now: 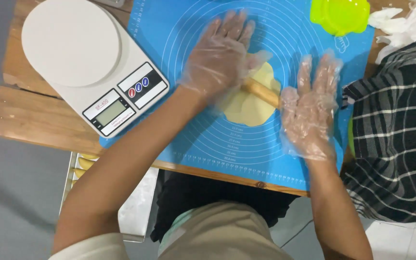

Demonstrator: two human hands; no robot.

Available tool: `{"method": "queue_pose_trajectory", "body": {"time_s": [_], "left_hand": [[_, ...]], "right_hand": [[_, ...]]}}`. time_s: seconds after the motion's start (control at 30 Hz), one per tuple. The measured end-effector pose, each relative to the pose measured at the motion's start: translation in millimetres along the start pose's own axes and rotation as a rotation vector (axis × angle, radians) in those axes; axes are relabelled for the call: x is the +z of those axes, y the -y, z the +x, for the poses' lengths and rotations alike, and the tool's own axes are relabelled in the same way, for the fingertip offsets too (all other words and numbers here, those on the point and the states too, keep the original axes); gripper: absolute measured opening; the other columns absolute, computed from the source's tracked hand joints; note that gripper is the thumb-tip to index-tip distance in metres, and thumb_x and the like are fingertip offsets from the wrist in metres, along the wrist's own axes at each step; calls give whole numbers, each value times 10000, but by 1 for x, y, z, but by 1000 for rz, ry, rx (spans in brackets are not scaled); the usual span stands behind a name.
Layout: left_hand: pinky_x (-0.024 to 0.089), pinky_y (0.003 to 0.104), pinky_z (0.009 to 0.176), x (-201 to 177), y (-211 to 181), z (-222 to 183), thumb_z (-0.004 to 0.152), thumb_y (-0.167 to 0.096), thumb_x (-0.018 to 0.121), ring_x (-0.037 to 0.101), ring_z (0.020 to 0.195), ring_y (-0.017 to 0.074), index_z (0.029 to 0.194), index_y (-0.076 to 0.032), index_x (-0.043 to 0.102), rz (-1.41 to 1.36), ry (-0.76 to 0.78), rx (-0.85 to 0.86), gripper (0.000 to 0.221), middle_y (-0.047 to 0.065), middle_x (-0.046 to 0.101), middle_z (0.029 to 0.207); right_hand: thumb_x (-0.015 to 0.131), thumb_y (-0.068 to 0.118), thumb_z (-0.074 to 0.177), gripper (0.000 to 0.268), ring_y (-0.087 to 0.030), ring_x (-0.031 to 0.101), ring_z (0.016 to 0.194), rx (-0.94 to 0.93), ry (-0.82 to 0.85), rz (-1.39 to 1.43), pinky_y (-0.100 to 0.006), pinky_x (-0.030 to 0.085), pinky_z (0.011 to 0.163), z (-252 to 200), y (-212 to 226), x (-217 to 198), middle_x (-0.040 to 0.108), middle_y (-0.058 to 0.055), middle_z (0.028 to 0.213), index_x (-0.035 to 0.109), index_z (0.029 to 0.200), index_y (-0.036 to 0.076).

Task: Rolling out dough with a rolling pin, adding filling from a bowl, and using a plastic mold to shape the pastry.

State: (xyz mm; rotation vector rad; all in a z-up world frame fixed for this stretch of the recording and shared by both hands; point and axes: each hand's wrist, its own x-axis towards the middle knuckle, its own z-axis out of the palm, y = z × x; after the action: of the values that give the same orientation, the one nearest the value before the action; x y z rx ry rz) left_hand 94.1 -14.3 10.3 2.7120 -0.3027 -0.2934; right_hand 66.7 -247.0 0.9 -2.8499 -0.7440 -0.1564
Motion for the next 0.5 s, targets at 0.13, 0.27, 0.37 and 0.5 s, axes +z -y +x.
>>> {"method": "queue_pose_trajectory", "body": {"time_s": [0.13, 0.27, 0.37, 0.5], "left_hand": [[-1, 453, 1254, 10, 4, 41, 995, -686, 84, -21, 1557, 290, 1643, -105, 123, 17, -41, -58, 871, 128, 19, 1698], [22, 491, 1216, 4, 3, 67, 1053, -625, 198, 88, 1532, 320, 1589, -38, 277, 12, -136, -45, 798, 181, 201, 1666], [289, 469, 1167, 22, 16, 89, 1087, -580, 388, 378, 1461, 287, 1560, -131, 314, -166, -238, -25, 657, 87, 393, 1612], [484, 446, 693, 30, 21, 106, 1050, -647, 335, 581, 655, 216, 787, -194, 590, -126, -441, 55, 582, -5, 549, 672]], "right_hand": [[287, 330, 1212, 583, -329, -170, 1596, 108, 98, 123, -498, -116, 1329, 21, -25, 6, -139, -121, 1721, 77, 1722, 141], [313, 325, 1197, 587, -393, -86, 1589, 170, 54, 211, -539, -50, 1316, 50, -44, 11, -70, -194, 1696, 201, 1709, 61], [397, 237, 1226, 554, -406, 48, 1599, -50, -157, 208, -523, 64, 1358, 62, -87, 38, 65, -250, 1686, 347, 1643, -124], [229, 527, 1222, 841, -460, 554, 1456, 9, -295, 43, -547, 452, 1171, 76, -85, 34, 213, -200, 1667, 657, 1520, -133]]}}
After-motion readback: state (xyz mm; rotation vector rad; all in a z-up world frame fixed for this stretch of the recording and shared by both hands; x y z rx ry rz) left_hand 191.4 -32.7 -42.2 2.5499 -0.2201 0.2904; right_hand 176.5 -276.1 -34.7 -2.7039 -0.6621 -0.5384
